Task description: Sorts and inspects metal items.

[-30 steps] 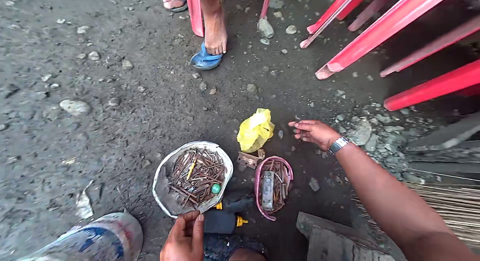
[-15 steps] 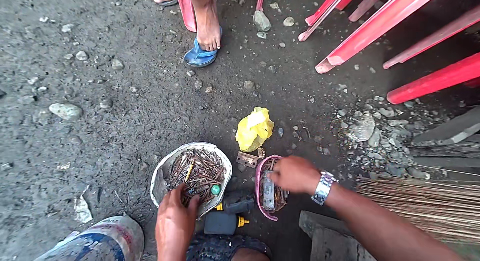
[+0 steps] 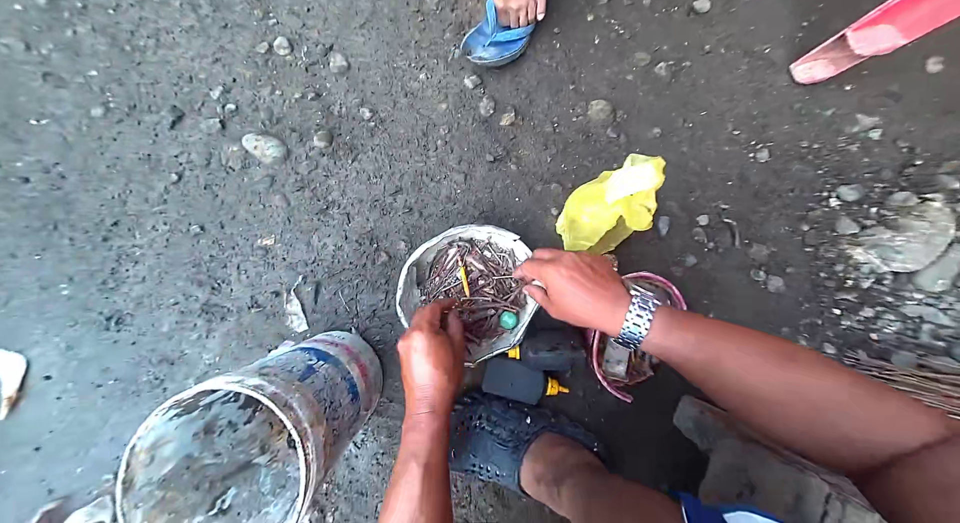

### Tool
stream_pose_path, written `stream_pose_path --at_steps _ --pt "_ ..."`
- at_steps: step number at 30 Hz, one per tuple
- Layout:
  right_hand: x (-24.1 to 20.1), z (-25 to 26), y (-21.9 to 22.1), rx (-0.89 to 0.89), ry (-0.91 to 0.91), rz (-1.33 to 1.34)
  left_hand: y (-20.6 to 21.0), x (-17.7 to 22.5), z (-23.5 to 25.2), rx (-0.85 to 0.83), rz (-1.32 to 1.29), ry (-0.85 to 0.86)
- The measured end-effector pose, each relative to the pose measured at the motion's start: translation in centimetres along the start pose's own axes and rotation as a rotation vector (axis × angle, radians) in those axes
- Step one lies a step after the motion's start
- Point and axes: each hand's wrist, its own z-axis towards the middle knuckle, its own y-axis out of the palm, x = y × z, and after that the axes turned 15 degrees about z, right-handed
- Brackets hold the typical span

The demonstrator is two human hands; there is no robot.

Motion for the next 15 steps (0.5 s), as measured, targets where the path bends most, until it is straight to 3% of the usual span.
stream_pose_path --at_steps 7,12,15 --pt "-1.2 2.9 4.0 -0.11 0.038 -0.098 -1.7 -0.8 0.4 -0.078 -0.833 -0.412" --pt "-2.1 3.5 4.4 -0.179 0.09 -0.141 -1.2 -1.1 -0.1 -0.114 -0.975 -0.515" --pt "-1.9 3.0 4.0 -0.136 0.088 -0.069 -1.8 -1.0 -0.4 -0.168 -1.263 -0.62"
